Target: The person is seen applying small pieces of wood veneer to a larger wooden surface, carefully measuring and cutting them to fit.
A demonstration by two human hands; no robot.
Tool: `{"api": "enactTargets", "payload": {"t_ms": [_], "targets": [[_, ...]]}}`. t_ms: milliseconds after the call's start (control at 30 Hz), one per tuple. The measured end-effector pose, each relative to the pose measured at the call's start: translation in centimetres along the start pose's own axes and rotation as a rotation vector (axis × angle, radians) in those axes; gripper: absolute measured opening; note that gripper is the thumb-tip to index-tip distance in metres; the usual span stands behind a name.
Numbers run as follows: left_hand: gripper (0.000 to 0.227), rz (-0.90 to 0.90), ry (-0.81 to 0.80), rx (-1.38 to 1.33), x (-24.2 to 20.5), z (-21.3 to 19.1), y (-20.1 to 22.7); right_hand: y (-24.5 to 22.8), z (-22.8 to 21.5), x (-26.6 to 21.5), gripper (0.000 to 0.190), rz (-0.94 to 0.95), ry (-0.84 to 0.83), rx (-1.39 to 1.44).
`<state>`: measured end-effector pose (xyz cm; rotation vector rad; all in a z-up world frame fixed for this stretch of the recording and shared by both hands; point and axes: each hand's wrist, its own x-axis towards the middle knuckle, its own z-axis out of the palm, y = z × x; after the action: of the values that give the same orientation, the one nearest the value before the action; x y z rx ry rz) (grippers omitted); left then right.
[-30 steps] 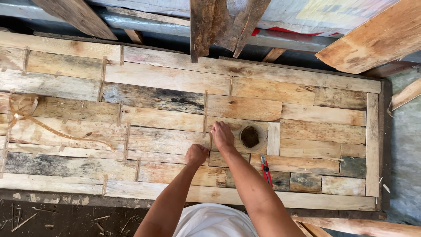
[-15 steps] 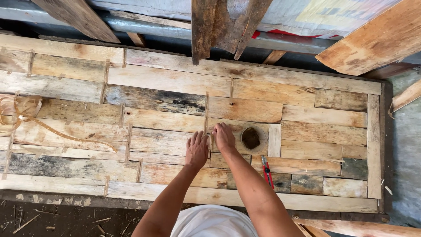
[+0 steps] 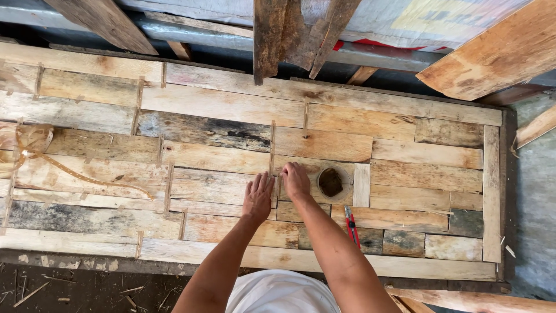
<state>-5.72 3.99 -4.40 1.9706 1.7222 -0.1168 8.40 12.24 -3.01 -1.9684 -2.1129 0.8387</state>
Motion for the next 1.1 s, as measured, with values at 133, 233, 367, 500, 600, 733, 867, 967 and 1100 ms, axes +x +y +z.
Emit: {"api": "enactTargets", "payload": {"t_ms": [133,233,367,500,600,733,867,967,1100], "targets": [[0.07,0.002,-0.006,-0.036,0.0,-0.1,-0.4,1.7,0.7,0.9,0.01,0.095,-0.112,0.138],[0.067,0.017,0.043,-0.042,0.3,0.4,-0.6,1.6,0.1,0.7,0.017,0.129,-0.051,0.21],[0.068,-0.004,0.006,-0.063,-0.2,-1.4,0.7,2.4,0.8,0.4,0.016,0.076,-0.051,0.201],[0.067,0.018,-0.016,0.006,0.4,0.1,0.4,2.9,1.7,0.5,0.017,0.006,0.02,0.216],[0.068,0.024,-0.047,0.042,0.2,-0.1,0.6,2.9,2.1,0.6,0.02,0.027,0.024,0.187],[0.071,0.019,-0.081,0.068,-0.1,-0.9,0.7,1.5,1.1,0.6,0.024,0.072,-0.003,0.153],[0.071,0.03,-0.066,0.076,0.2,-0.2,0.5,0.9,1.2,0.8,0.03,0.136,-0.014,0.085],[0.07,0.029,-0.06,0.076,0.2,-0.1,0.4,1.0,1.4,1.0,0.03,0.143,-0.007,0.062],[0.071,0.035,-0.063,0.093,0.3,0.0,0.3,1.0,1.5,1.0,0.029,0.157,-0.018,0.071]]}}
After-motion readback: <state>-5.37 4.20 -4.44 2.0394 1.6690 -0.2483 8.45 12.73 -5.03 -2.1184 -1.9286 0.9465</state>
